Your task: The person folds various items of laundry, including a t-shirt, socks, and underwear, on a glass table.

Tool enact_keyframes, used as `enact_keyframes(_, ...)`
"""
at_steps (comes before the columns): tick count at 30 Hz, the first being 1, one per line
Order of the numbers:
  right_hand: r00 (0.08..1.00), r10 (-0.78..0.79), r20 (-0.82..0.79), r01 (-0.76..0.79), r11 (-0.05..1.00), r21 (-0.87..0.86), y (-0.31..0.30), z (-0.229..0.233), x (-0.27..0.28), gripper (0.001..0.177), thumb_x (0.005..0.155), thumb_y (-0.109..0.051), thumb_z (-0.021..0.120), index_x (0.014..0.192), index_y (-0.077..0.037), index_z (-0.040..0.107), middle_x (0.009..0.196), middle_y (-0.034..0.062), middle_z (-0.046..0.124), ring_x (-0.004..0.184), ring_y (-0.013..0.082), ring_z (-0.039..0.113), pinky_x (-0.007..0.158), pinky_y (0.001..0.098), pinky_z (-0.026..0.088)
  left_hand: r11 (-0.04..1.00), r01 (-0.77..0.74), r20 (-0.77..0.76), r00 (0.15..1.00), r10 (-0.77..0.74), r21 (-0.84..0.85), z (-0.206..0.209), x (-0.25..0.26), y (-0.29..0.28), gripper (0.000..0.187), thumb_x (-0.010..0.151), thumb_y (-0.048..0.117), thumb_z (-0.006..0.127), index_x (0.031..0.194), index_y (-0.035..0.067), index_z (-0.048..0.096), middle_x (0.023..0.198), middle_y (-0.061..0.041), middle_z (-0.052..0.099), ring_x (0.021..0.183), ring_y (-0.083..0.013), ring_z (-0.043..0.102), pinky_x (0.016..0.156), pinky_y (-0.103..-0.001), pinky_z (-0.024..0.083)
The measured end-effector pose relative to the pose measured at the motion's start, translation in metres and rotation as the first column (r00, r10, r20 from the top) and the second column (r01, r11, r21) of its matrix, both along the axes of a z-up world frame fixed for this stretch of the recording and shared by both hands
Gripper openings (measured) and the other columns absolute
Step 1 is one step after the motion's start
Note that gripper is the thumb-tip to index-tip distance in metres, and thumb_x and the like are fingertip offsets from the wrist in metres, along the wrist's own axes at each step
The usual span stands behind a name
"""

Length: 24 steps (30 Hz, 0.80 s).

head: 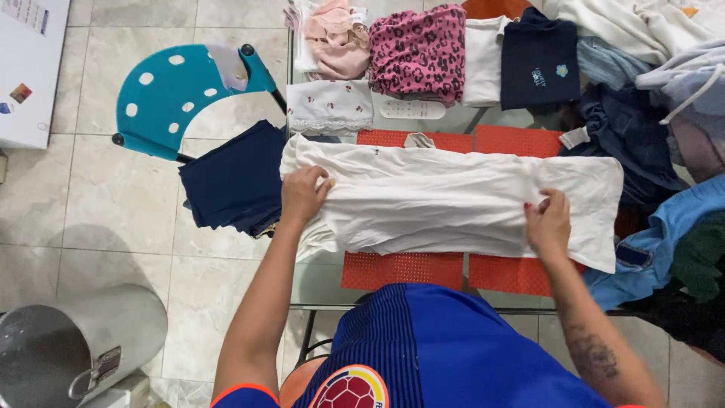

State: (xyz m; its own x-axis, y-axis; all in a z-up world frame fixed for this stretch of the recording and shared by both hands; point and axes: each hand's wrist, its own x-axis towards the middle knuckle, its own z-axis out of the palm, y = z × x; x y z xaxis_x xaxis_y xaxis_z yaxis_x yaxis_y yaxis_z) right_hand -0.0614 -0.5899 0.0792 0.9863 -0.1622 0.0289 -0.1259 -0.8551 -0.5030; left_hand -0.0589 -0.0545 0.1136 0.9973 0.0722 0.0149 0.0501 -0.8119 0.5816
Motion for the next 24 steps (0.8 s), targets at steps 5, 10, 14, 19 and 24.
enact_keyframes(5,0.919,0.286,0.27,-0.235,0.95,-0.206,0.073,0.038,-0.009,0.063,0.089,-0.022,0.078,0.141,-0.005,0.047,0.134,0.0221,0.05,0.131,0.0393,0.045,0.114,0.0512,0.034,0.94,0.151,0.232,0.946,-0.228,0.306,-0.028,-0.023,-0.057,0.03,0.076,0.057,0.077,0.094,0.035,0.071,0.119,-0.01,0.061,0.114,-0.0308,0.057,0.102,-0.051,0.036)
enact_keyframes(10,0.864,0.467,0.187,-0.382,0.851,-0.361,0.09,0.036,0.037,0.056,0.09,-0.022,0.077,0.139,-0.007,0.054,0.13,0.0166,0.053,0.127,0.035,0.048,0.114,0.0528,0.033,0.871,0.431,0.15,0.869,-0.471,0.237,0.002,-0.069,-0.089,0.059,0.079,0.05,0.081,0.12,0.012,0.063,0.119,-0.011,0.059,0.116,-0.0293,0.055,0.101,-0.047,0.036)
enact_keyframes(14,0.897,0.41,0.167,-0.326,0.867,-0.377,0.06,0.02,0.065,0.025,0.091,-0.025,0.076,0.108,-0.011,0.065,0.128,0.0094,0.058,0.131,0.0328,0.049,0.12,0.0579,0.028,0.852,0.399,0.032,0.9,-0.434,0.338,-0.02,-0.089,-0.073,0.055,0.065,0.029,0.081,0.113,0.011,0.063,0.115,-0.011,0.061,0.116,-0.028,0.057,0.1,-0.044,0.038)
enact_keyframes(19,0.912,0.378,0.156,-0.29,0.867,-0.406,0.047,0.009,0.075,0.019,0.104,-0.027,0.074,0.106,-0.01,0.066,0.119,0.006,0.058,0.127,0.027,0.049,0.128,0.0564,0.027,0.891,0.376,-0.056,0.925,-0.375,0.254,-0.007,-0.105,-0.069,0.04,0.072,0.025,0.077,0.107,0.011,0.064,0.11,-0.008,0.062,0.115,-0.0263,0.059,0.099,-0.042,0.042)
enact_keyframes(24,0.901,0.383,0.206,-0.259,0.854,-0.452,0.082,0.018,0.059,0.038,0.101,-0.031,0.074,0.129,-0.011,0.058,0.139,0.0084,0.049,0.142,0.0288,0.04,0.13,0.0577,0.022,0.943,0.265,0.179,0.936,-0.302,0.202,0.006,-0.079,-0.052,0.045,0.066,0.036,0.079,0.096,0.006,0.065,0.106,-0.017,0.062,0.102,-0.033,0.057,0.089,-0.05,0.043)
